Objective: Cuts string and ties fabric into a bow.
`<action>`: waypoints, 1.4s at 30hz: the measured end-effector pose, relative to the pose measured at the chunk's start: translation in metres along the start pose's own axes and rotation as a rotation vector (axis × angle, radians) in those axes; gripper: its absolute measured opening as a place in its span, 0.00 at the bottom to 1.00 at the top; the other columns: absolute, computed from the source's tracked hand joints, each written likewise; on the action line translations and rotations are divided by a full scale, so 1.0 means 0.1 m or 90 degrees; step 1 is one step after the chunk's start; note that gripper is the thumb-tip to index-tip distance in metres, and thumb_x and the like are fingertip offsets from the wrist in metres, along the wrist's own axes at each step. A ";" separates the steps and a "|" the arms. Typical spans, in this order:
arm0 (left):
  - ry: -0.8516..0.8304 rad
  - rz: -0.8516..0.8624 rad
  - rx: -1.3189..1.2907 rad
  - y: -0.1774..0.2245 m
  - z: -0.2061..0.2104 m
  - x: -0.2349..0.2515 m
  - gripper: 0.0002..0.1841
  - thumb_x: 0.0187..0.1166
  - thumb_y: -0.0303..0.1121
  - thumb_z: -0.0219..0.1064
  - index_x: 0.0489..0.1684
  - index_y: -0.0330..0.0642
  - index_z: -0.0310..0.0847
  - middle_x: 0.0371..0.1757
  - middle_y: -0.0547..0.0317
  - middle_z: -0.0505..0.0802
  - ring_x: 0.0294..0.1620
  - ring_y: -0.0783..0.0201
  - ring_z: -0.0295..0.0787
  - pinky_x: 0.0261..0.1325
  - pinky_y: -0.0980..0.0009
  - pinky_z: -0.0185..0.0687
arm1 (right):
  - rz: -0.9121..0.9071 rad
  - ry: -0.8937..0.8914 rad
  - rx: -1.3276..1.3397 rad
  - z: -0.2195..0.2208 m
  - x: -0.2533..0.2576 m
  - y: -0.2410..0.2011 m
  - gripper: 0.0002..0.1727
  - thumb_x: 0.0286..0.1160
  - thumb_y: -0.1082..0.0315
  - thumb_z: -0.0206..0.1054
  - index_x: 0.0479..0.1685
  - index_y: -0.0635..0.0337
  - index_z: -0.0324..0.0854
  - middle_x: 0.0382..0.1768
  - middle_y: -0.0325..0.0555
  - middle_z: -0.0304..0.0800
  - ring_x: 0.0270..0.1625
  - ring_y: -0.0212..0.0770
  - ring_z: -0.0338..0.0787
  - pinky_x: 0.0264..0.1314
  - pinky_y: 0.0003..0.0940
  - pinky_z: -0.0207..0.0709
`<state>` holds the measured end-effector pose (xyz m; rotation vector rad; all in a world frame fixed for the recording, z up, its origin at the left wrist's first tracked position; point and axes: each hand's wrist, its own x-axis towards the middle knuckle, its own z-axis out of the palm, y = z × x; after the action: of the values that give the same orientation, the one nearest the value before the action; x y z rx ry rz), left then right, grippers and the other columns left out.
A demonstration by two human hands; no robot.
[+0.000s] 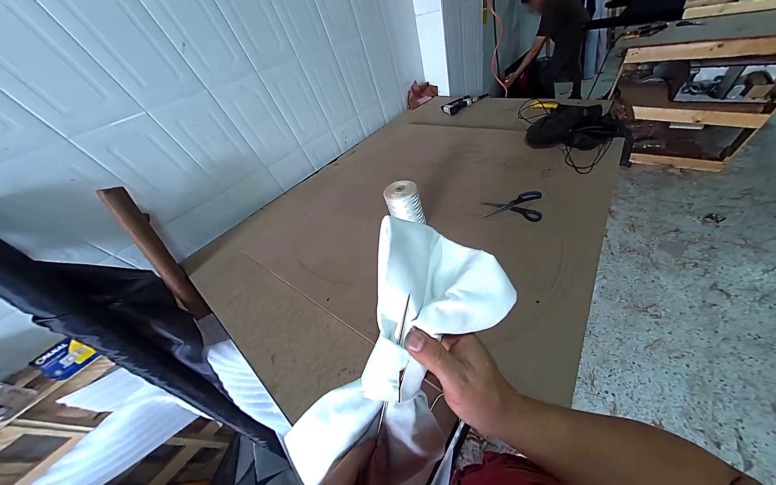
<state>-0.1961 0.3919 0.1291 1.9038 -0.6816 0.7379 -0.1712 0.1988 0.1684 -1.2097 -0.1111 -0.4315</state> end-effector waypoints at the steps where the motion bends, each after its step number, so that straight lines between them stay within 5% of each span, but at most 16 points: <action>1: -0.020 -0.010 0.013 -0.01 0.01 0.03 0.06 0.79 0.26 0.68 0.42 0.30 0.88 0.34 0.56 0.94 0.33 0.77 0.89 0.40 0.81 0.87 | 0.031 -0.020 -0.017 -0.04 0.03 0.00 0.17 0.88 0.57 0.64 0.54 0.63 0.85 0.42 0.48 0.93 0.46 0.39 0.94 0.52 0.38 0.91; 6: -0.149 -0.127 0.000 -0.30 0.32 0.27 0.10 0.76 0.29 0.66 0.49 0.38 0.90 0.25 0.68 0.90 0.18 0.80 0.79 0.21 0.79 0.79 | 0.336 -0.203 -0.365 -0.65 0.27 -0.08 0.40 0.89 0.32 0.44 0.47 0.60 0.89 0.31 0.43 0.94 0.31 0.35 0.93 0.37 0.35 0.89; 9: -0.227 -0.223 -0.080 -0.58 0.72 0.34 0.10 0.76 0.30 0.65 0.47 0.44 0.92 0.25 0.72 0.92 0.18 0.78 0.82 0.19 0.78 0.80 | 0.391 -0.153 -0.399 -1.10 0.30 -0.22 0.32 0.91 0.42 0.53 0.44 0.64 0.89 0.28 0.45 0.93 0.27 0.37 0.91 0.34 0.35 0.87; 13: -0.333 -0.370 -0.111 -0.73 1.22 0.36 0.09 0.75 0.31 0.68 0.44 0.47 0.94 0.27 0.68 0.95 0.24 0.72 0.90 0.27 0.71 0.88 | 0.282 0.013 -0.290 -1.60 0.30 -0.28 0.21 0.89 0.52 0.62 0.42 0.63 0.88 0.27 0.47 0.93 0.25 0.39 0.89 0.27 0.32 0.83; 15: -0.368 -0.353 -0.032 -0.75 1.43 0.32 0.09 0.75 0.34 0.67 0.43 0.52 0.94 0.26 0.72 0.94 0.24 0.76 0.88 0.30 0.70 0.87 | 0.254 0.084 -0.280 -1.67 0.31 -0.26 0.15 0.88 0.58 0.64 0.52 0.60 0.88 0.36 0.46 0.95 0.28 0.39 0.90 0.27 0.32 0.83; 18: -0.399 -0.287 0.064 -0.74 1.67 0.23 0.11 0.77 0.36 0.64 0.46 0.54 0.94 0.28 0.73 0.93 0.24 0.76 0.86 0.32 0.67 0.85 | 0.330 0.084 -0.409 -1.84 0.36 -0.06 0.17 0.88 0.56 0.64 0.67 0.54 0.83 0.42 0.40 0.96 0.33 0.37 0.93 0.32 0.35 0.88; 22: -0.404 -0.262 0.070 -0.77 1.90 0.16 0.10 0.78 0.37 0.65 0.46 0.55 0.94 0.28 0.74 0.93 0.23 0.78 0.84 0.31 0.70 0.84 | 0.466 0.028 -0.418 -2.18 0.46 0.45 0.18 0.87 0.52 0.64 0.58 0.57 0.86 0.40 0.42 0.96 0.32 0.37 0.94 0.36 0.37 0.89; 30: -0.479 -0.269 0.147 -0.82 2.15 0.30 0.10 0.82 0.39 0.67 0.47 0.61 0.96 0.37 0.71 0.97 0.34 0.73 0.92 0.44 0.59 0.90 | 0.464 0.101 -0.470 -2.33 0.83 0.67 0.20 0.81 0.51 0.69 0.59 0.58 0.81 0.27 0.41 0.93 0.24 0.37 0.92 0.30 0.37 0.89; 37: -0.445 -0.164 0.180 -0.75 2.28 0.20 0.12 0.83 0.34 0.66 0.53 0.56 0.96 0.43 0.65 0.98 0.45 0.64 0.96 0.52 0.52 0.92 | 0.558 0.051 -0.465 -2.54 1.00 0.84 0.28 0.79 0.41 0.68 0.32 0.61 0.86 0.18 0.43 0.89 0.17 0.38 0.87 0.23 0.37 0.84; 42: -0.513 -0.129 0.347 -0.51 2.32 0.29 0.13 0.86 0.37 0.62 0.56 0.57 0.94 0.46 0.59 0.97 0.48 0.54 0.96 0.49 0.45 0.90 | 0.511 0.110 -0.427 -2.52 0.99 0.96 0.17 0.79 0.53 0.69 0.35 0.59 0.85 0.18 0.44 0.88 0.17 0.39 0.86 0.23 0.37 0.81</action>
<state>-0.0921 0.1974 0.0363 2.7585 -0.7938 -0.0248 -0.0809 -0.0319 0.0241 -1.7350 0.7021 0.1618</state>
